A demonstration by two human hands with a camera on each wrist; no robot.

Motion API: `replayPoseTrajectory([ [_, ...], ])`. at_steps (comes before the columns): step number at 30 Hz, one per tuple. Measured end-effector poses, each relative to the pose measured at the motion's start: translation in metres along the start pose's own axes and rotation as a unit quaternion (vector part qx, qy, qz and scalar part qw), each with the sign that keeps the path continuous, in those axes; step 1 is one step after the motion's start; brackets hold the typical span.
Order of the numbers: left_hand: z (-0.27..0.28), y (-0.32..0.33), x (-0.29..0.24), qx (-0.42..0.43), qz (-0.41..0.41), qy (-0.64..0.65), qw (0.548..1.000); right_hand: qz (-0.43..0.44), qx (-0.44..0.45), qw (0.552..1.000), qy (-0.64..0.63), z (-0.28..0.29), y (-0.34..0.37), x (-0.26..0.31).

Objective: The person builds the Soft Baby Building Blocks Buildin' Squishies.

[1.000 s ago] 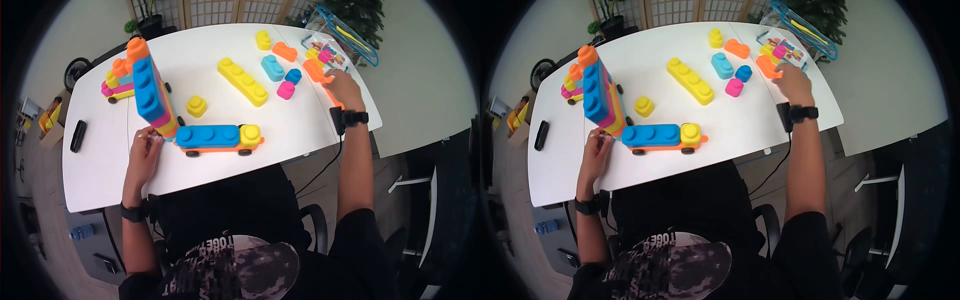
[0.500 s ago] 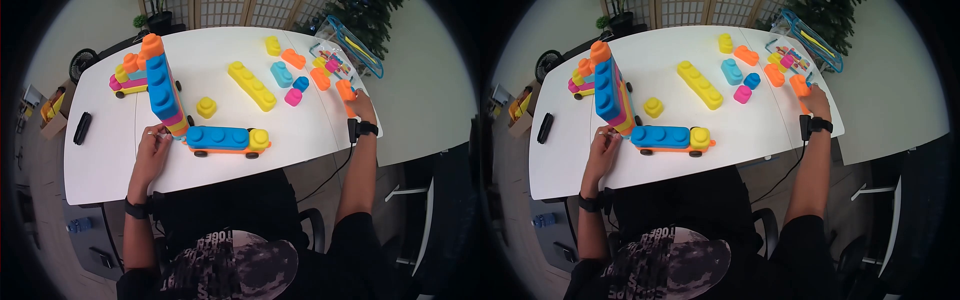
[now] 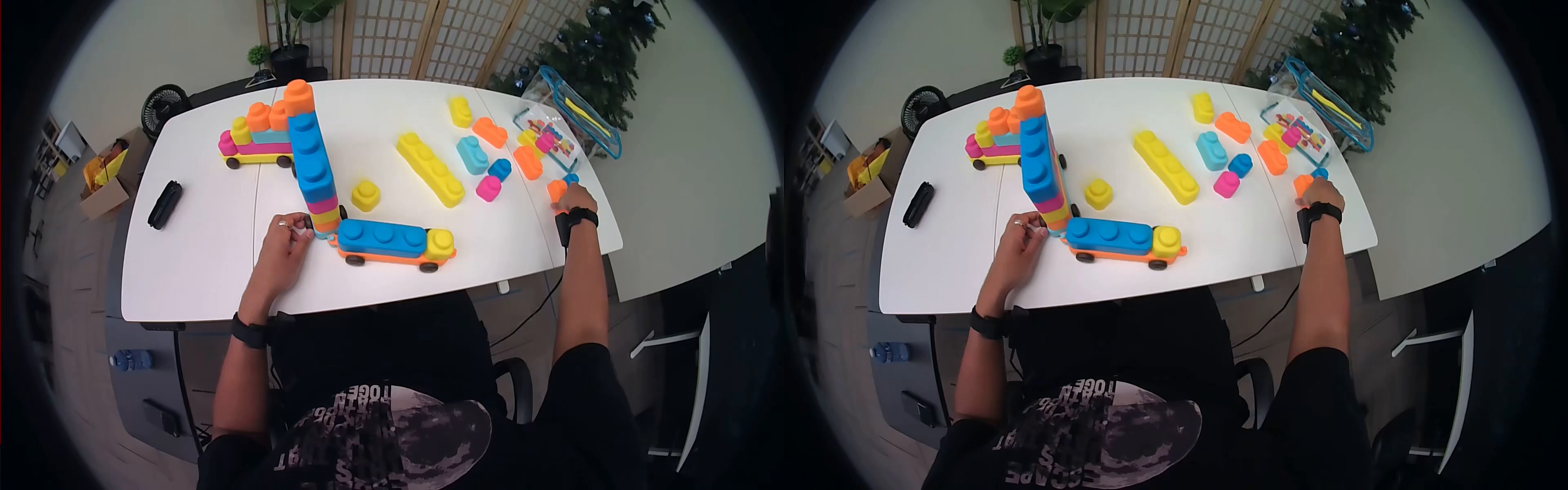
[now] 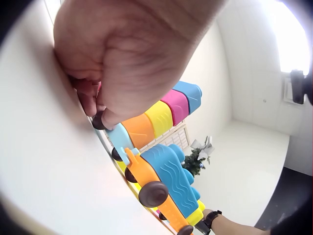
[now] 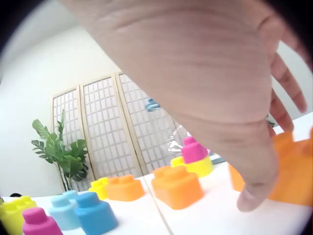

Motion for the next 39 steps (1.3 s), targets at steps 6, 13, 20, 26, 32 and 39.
replayPoseTrajectory([
  [6, -0.001, 0.002, -0.005, 0.007, -0.012, -0.004, 1.0, 0.106, -0.078, 0.983, -0.129, 0.008, -0.034, 0.1],
  [13, 0.0, 0.002, -0.007, 0.003, -0.028, -0.014, 0.999, 0.158, -0.106, 0.966, -0.175, 0.042, -0.036, 0.121],
  [20, -0.001, 0.001, -0.01, 0.011, -0.011, -0.022, 1.0, 0.53, -0.021, 0.741, -0.411, 0.218, 0.291, 0.258],
  [26, -0.002, -0.001, -0.005, 0.009, -0.01, -0.034, 0.999, 0.559, 0.002, 0.78, -0.28, 0.192, 0.343, 0.29],
  [32, -0.001, -0.001, -0.008, 0.006, -0.001, -0.02, 1.0, 0.582, 0.005, 0.763, -0.28, 0.17, 0.348, 0.301],
  [39, -0.002, 0.0, -0.006, 0.008, 0.01, -0.017, 1.0, 0.567, -0.034, 0.777, -0.271, 0.157, 0.357, 0.301],
])
Point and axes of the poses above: each hand's wrist, its own y-axis away from the middle knuckle, its own z-axis out of the back of the hand, x = y × z, the point moved 9 cm from there along -y, towards the middle knuckle, and after that the axes turned 12 degrees about -x, right-handed, at the moved point
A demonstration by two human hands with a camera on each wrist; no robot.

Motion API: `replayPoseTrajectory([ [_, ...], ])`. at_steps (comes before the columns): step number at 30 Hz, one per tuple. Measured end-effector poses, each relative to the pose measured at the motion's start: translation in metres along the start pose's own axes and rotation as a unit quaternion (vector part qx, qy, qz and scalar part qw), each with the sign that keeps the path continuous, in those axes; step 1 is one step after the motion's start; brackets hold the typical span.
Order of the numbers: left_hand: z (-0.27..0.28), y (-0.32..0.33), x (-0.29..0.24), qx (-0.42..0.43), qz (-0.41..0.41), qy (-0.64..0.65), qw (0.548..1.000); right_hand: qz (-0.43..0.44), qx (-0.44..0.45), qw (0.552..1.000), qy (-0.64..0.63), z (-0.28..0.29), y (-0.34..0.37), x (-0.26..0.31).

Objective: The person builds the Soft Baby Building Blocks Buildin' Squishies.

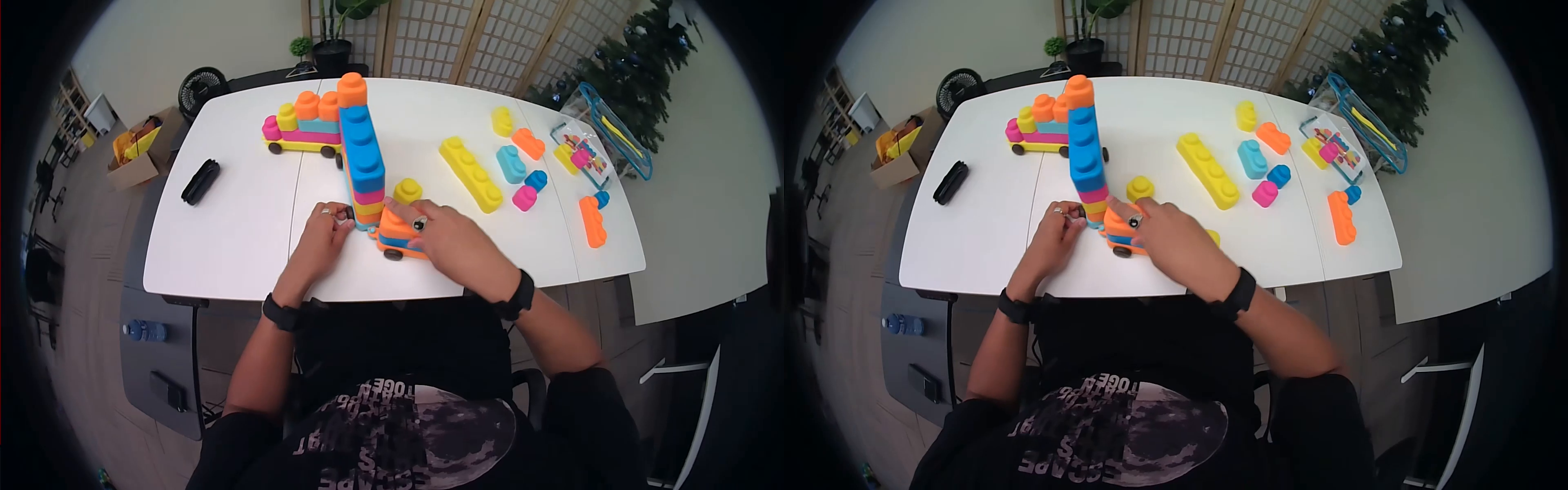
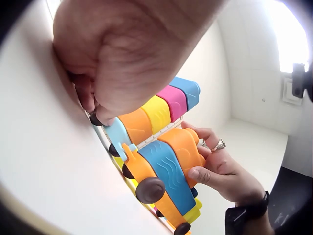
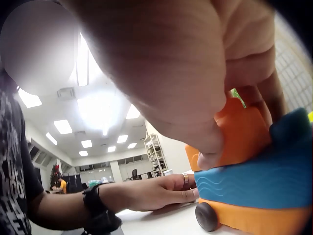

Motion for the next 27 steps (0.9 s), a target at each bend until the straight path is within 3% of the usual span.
replayPoseTrajectory([
  [5, 0.0, -0.003, 0.0, 0.014, -0.009, -0.018, 1.0, 0.064, -0.081, 0.989, 0.107, 0.005, 0.006, 0.012],
  [8, -0.002, -0.002, 0.002, 0.018, -0.01, -0.014, 1.0, -0.02, -0.075, 0.993, -0.093, 0.057, -0.001, -0.012],
  [9, -0.002, 0.0, 0.003, 0.018, -0.006, -0.009, 1.0, -0.05, -0.086, 0.98, -0.171, 0.072, -0.006, -0.033],
  [11, 0.001, 0.002, -0.002, 0.014, 0.0, -0.001, 1.0, -0.144, -0.187, 0.968, -0.088, 0.106, -0.013, -0.11],
  [13, 0.001, 0.001, -0.004, 0.017, 0.008, -0.001, 1.0, -0.251, -0.176, 0.952, -0.009, 0.109, -0.021, -0.222],
  [17, -0.001, 0.002, -0.001, 0.024, 0.008, -0.012, 1.0, -0.284, -0.132, 0.942, 0.123, 0.082, -0.02, -0.379],
  [23, 0.004, 0.005, -0.013, 0.019, -0.013, -0.013, 1.0, -0.287, -0.082, 0.951, 0.084, 0.025, -0.015, -0.446],
  [27, 0.002, 0.002, -0.009, 0.02, 0.009, -0.02, 1.0, -0.268, -0.108, 0.949, 0.13, 0.046, -0.009, -0.443],
])
Point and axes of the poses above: each hand's wrist, its own y-axis away from the middle knuckle, its own z-axis out of the back of the hand, x = y × z, the point moved 9 cm from there along -y, towards the middle knuckle, and after that the axes turned 12 degrees about -x, right-handed, at the moved point
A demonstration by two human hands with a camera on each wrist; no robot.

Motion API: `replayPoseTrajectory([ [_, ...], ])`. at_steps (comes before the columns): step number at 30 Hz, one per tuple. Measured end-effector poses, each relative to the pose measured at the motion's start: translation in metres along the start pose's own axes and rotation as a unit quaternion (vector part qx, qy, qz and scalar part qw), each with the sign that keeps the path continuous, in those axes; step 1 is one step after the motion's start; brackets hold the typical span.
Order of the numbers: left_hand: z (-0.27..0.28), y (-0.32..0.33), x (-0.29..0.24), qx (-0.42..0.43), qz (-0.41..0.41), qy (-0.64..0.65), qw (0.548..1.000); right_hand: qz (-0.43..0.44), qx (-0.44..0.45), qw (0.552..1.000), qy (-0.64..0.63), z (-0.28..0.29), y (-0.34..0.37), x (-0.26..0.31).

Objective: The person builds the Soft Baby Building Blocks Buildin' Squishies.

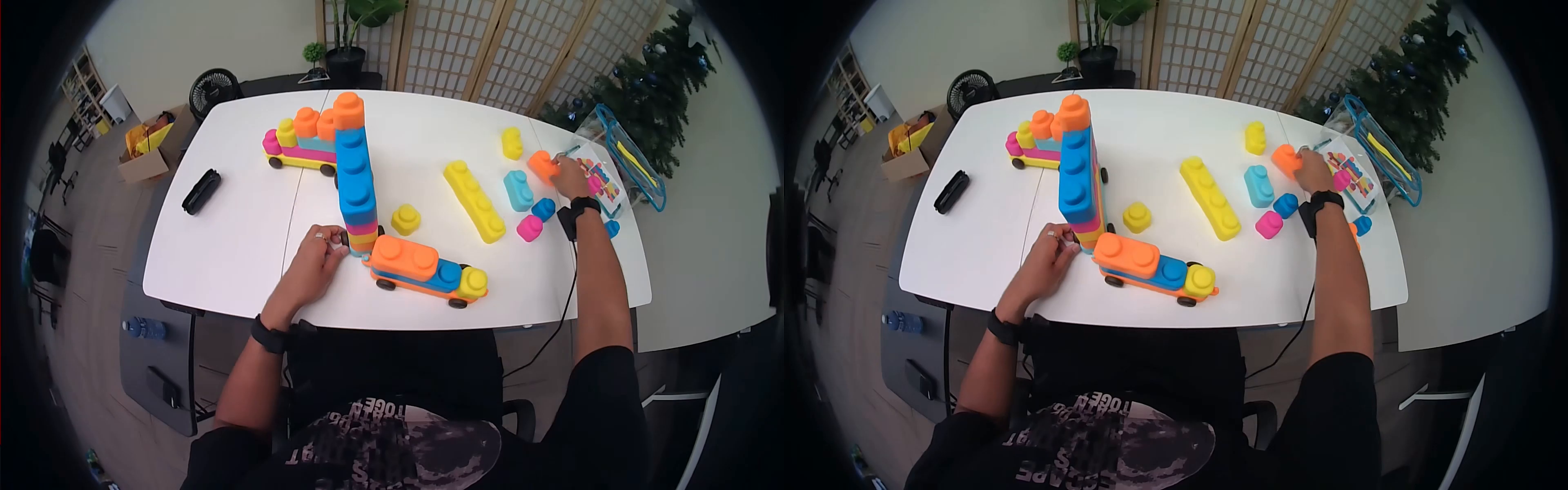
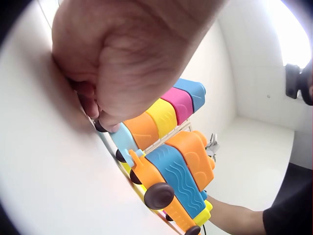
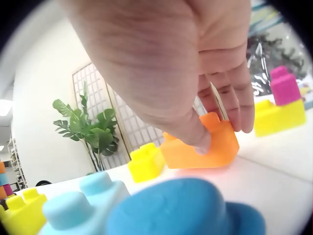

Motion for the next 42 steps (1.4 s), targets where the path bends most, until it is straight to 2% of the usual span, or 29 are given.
replayPoseTrajectory([
  [1, 0.0, 0.0, -0.001, 0.001, 0.003, 0.002, 1.0, 0.018, -0.039, 0.999, 0.005, 0.007, -0.003, -0.005],
  [2, 0.001, 0.0, -0.004, 0.002, 0.007, 0.003, 1.0, 0.021, -0.075, 0.997, -0.004, 0.045, 0.012, 0.021],
  [3, 0.002, -0.001, -0.005, 0.002, 0.01, 0.003, 1.0, -0.002, -0.062, 0.996, -0.057, 0.07, 0.025, 0.04],
  [5, 0.002, -0.002, -0.001, 0.001, -0.004, -0.002, 1.0, 0.025, -0.045, 0.987, -0.152, 0.123, 0.072, 0.102],
  [6, 0.0, -0.001, 0.0, 0.002, -0.011, -0.004, 1.0, 0.037, -0.004, 0.964, -0.264, 0.144, 0.102, 0.138],
  [7, -0.002, 0.0, 0.003, 0.001, -0.011, -0.004, 1.0, 0.058, 0.052, 0.95, -0.301, 0.162, 0.133, 0.172],
  [8, -0.002, -0.001, 0.005, 0.0, -0.013, -0.005, 1.0, 0.062, 0.083, 0.945, -0.31, 0.172, 0.16, 0.192],
  [10, -0.003, -0.002, 0.004, 0.002, -0.01, -0.007, 1.0, 0.135, 0.078, 0.934, -0.32, 0.186, 0.203, 0.231],
  [12, -0.003, -0.002, 0.003, 0.01, 0.0, -0.011, 1.0, 0.198, 0.062, 0.944, -0.256, 0.182, 0.23, 0.248],
  [17, -0.005, -0.003, 0.009, 0.002, -0.016, 0.005, 1.0, 0.173, 0.069, 0.958, -0.216, 0.16, 0.246, 0.259],
  [21, -0.007, -0.003, 0.01, 0.003, -0.014, 0.0, 1.0, 0.16, 0.064, 0.961, -0.215, 0.164, 0.248, 0.268],
  [24, -0.004, -0.003, 0.006, -0.012, -0.018, 0.013, 1.0, 0.18, 0.053, 0.961, -0.202, 0.159, 0.251, 0.267],
  [30, -0.003, -0.004, 0.004, -0.035, -0.045, -0.008, 0.998, 0.15, 0.038, 0.962, -0.223, 0.148, 0.256, 0.268],
  [33, -0.006, -0.004, 0.01, -0.031, -0.022, 0.016, 0.999, 0.119, 0.009, 0.975, -0.185, 0.147, 0.264, 0.269],
  [37, -0.004, -0.003, 0.009, -0.055, -0.066, 0.021, 0.996, 0.094, -0.005, 0.979, -0.18, 0.146, 0.269, 0.269],
  [39, -0.008, 0.001, 0.009, -0.024, -0.05, -0.007, 0.998, 0.083, -0.009, 0.977, -0.198, 0.143, 0.276, 0.268],
  [42, -0.003, -0.001, 0.007, -0.031, -0.071, -0.031, 0.997, 0.053, -0.016, 0.975, -0.215, 0.136, 0.278, 0.264],
])
Point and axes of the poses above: each hand's wrist, its own y-axis away from the middle knuckle, its own z-axis out of the back of the hand, x = y × z, the point moved 9 cm from there along -y, towards the middle knuckle, and after that the axes turned 12 degrees about -x, right-handed, at the moved point
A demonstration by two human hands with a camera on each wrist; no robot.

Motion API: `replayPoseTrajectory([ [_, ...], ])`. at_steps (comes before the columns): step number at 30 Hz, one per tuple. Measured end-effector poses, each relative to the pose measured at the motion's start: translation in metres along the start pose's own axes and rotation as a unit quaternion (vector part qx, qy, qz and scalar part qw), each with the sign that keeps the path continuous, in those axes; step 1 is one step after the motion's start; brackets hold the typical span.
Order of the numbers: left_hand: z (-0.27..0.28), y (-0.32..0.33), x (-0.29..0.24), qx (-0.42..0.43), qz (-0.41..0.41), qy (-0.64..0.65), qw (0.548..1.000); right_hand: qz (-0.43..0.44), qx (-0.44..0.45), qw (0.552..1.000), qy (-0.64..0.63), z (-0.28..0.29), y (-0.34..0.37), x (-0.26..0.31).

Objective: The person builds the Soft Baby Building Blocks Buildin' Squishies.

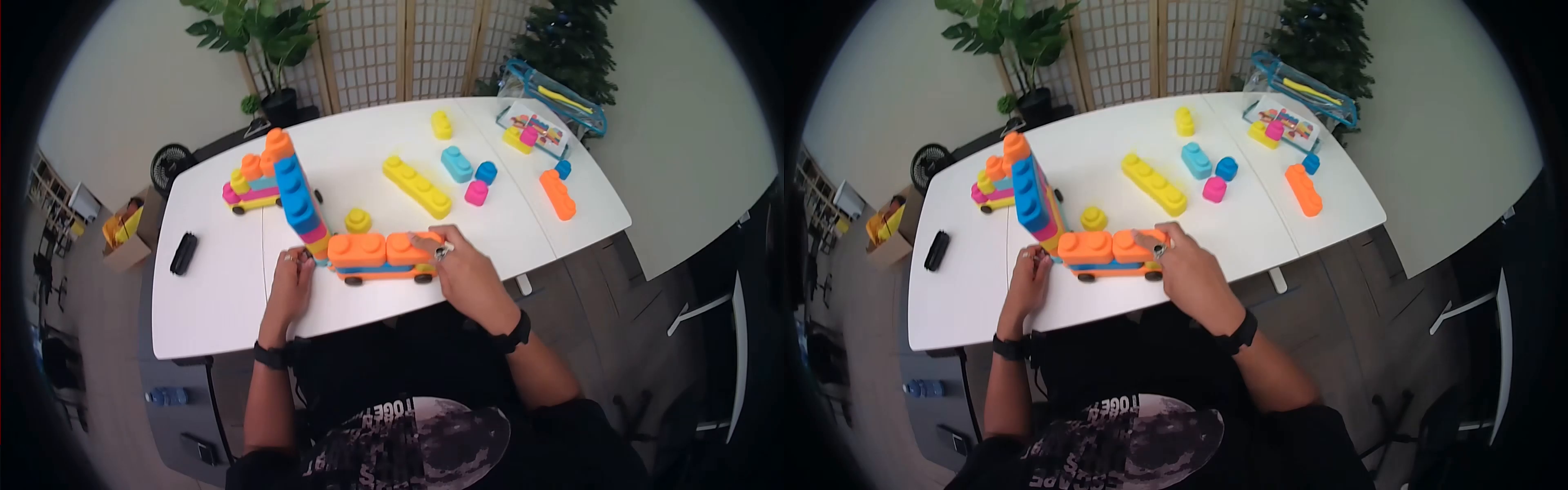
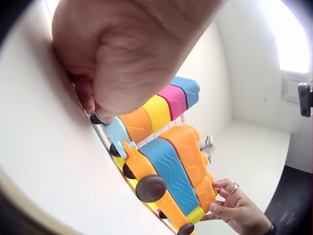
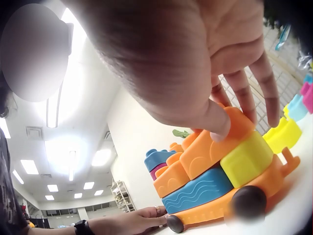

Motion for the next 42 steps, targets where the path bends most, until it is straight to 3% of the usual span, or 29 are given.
replayPoseTrajectory([
  [5, -0.004, 0.0, 0.01, 0.013, 0.042, 0.027, 0.999, 0.005, -0.026, 1.0, 0.012, -0.012, 0.005, -0.01],
  [10, -0.005, -0.001, 0.012, 0.01, 0.014, 0.015, 1.0, -0.018, -0.06, 0.997, -0.048, -0.017, 0.007, -0.008],
  [24, -0.005, -0.002, 0.005, 0.016, 0.037, 0.005, 0.999, -0.052, -0.024, 0.99, -0.129, -0.031, 0.007, -0.016],
  [28, -0.003, -0.001, 0.003, 0.014, 0.033, -0.008, 0.999, -0.062, -0.006, 0.996, -0.065, -0.029, 0.005, -0.014],
  [42, -0.006, -0.002, 0.004, 0.032, 0.037, -0.016, 0.999, -0.058, -0.046, 0.989, -0.125, -0.038, 0.004, -0.02],
])
Point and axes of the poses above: each hand's wrist, its own y-axis away from the middle knuckle, its own z-axis out of the back of the hand, x = y × z, the point moved 9 cm from there along -y, towards the middle knuckle, and after that the axes turned 12 degrees about -x, right-handed, at the moved point
